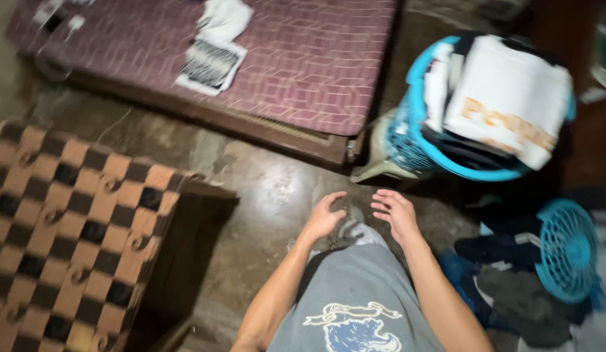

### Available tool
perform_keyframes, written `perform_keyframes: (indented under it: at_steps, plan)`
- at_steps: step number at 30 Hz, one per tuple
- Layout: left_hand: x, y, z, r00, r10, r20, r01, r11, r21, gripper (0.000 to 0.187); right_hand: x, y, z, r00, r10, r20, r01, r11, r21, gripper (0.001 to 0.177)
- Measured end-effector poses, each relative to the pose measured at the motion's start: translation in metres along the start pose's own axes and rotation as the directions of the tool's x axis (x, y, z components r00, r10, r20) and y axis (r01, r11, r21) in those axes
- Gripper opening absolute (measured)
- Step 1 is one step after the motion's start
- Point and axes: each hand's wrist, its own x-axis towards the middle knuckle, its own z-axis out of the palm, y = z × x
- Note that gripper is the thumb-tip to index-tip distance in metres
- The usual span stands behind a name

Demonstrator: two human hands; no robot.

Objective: The person folds three t-shirts one by one on a checkered mat. They retrieve each shirt from a blue laundry basket, lay it flat, fold the sleeves and sides, then fold the shirt into a compact rectangle and place it on a nearby bed.

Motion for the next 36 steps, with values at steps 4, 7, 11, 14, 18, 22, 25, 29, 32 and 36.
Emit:
perform_keyframes:
  at_steps: [4, 7, 11, 14, 18, 22, 25, 29, 32, 36]
  plan:
    - [-0.002, 0.082, 0.049, 0.968, 0.253, -0.008, -0.248, 0.954, 0.169, 0.053, -0.034, -0.026, -0.058, 0.985, -0.151, -0.078, 0.159, 0.981, 0.112, 0.031]
    - [0.006, 0.138, 0.085, 0.750, 0.657, -0.076, -0.577, 0.706, 0.410, 0.045, -0.046, -0.050, -0.107, 0.960, -0.243, -0.141, 0.265, 0.950, 0.165, 0.031]
    - [0.038, 0.212, 0.134, 0.527, 0.849, -0.028, -0.700, 0.453, 0.552, 0.050, -0.047, -0.083, -0.166, 0.925, -0.322, -0.204, 0.358, 0.917, 0.178, 0.033]
    - [0.068, 0.257, 0.176, 0.506, 0.861, 0.060, -0.677, 0.353, 0.646, 0.061, -0.031, -0.110, -0.206, 0.894, -0.396, -0.210, 0.427, 0.895, 0.129, 0.039]
    - [0.104, 0.290, 0.222, 0.564, 0.819, 0.102, -0.572, 0.298, 0.765, 0.067, -0.001, -0.147, -0.240, 0.886, -0.439, -0.151, 0.456, 0.884, 0.101, 0.038]
    - [0.125, 0.283, 0.244, 0.633, 0.773, -0.038, -0.503, 0.448, 0.739, 0.042, 0.019, -0.156, -0.251, 0.904, -0.428, -0.016, 0.423, 0.885, 0.195, 0.031]
    - [0.134, 0.272, 0.244, 0.618, 0.767, -0.170, -0.540, 0.572, 0.618, 0.020, 0.025, -0.152, -0.252, 0.912, -0.394, 0.110, 0.346, 0.887, 0.307, 0.028]
    - [0.135, 0.269, 0.229, 0.804, 0.510, -0.307, -0.525, 0.850, 0.040, 0.043, 0.026, -0.162, -0.237, 0.898, -0.293, 0.329, 0.140, 0.897, 0.419, 0.039]
    - [0.127, 0.269, 0.218, 0.807, 0.467, -0.361, -0.562, 0.796, -0.224, 0.048, 0.023, -0.184, -0.216, 0.812, -0.270, 0.518, -0.061, 0.843, 0.534, 0.055]
    - [0.096, 0.254, 0.193, 0.778, 0.459, -0.429, -0.580, 0.787, -0.210, 0.047, 0.006, -0.216, -0.174, 0.729, -0.248, 0.638, -0.230, 0.789, 0.569, 0.070]
